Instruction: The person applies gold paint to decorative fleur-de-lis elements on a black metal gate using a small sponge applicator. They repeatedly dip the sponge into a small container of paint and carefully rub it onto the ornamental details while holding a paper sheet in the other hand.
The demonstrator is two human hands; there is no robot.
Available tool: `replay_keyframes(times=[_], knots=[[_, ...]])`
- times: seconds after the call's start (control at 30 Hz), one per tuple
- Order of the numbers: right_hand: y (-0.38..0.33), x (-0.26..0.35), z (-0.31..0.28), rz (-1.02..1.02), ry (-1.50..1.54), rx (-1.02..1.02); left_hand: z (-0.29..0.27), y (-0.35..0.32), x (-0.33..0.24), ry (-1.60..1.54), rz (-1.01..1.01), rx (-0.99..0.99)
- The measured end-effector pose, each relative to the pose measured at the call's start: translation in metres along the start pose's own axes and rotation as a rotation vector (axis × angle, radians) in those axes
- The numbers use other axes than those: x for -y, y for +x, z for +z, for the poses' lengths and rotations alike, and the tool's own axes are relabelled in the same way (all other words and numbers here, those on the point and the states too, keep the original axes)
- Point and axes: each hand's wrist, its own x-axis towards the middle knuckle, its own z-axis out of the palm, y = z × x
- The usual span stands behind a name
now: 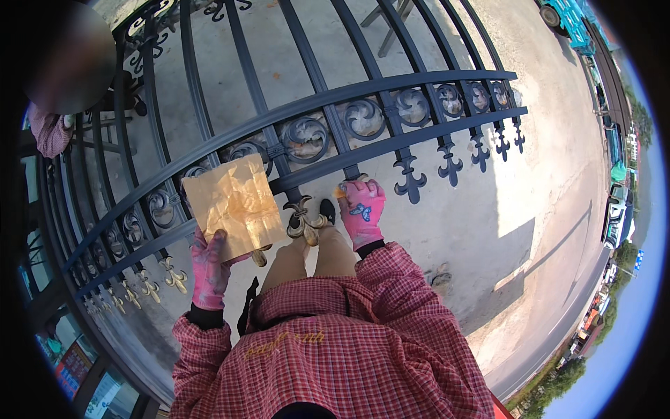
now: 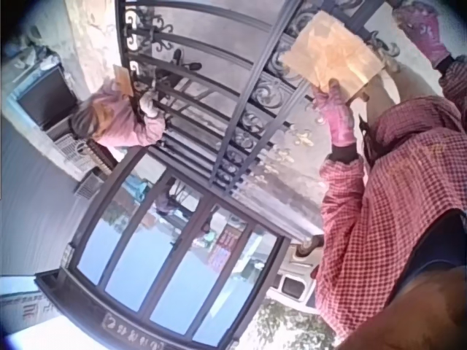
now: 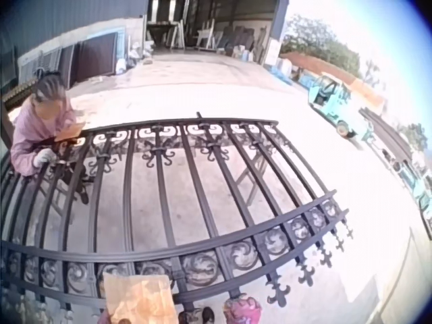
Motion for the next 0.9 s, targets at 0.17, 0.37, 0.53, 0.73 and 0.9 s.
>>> replay_keyframes(times=[0.17, 0.37, 0.53, 0.73, 0.9], knots=[[-0.005, -0.011, -0.013, 0.141, -0.005, 0.109, -0.002, 0.0, -0.001, -0.027, 0.01, 0.01], [-0.046, -0.006, -0.012, -0.109, 0.025, 0.136, 0.002, 0.003, -0.001, -0.08, 0.002, 0.096], [-0.058, -0.028, -0.057, 0.092, 0.026, 0.11, 0.012, 0.006, 0.02, -0.089, 0.057, 0.222], [-0.017, 0.029, -0.108, 0.025, 0.326, -0.027, 0.062, -0.012, 0.029, -0.045, -0.055, 0.297], [-0.002, 0.048, -0.118, -0.166, 0.148, 0.055, 0.091, -0.02, 0.039, 0.073, 0.023, 0.343]])
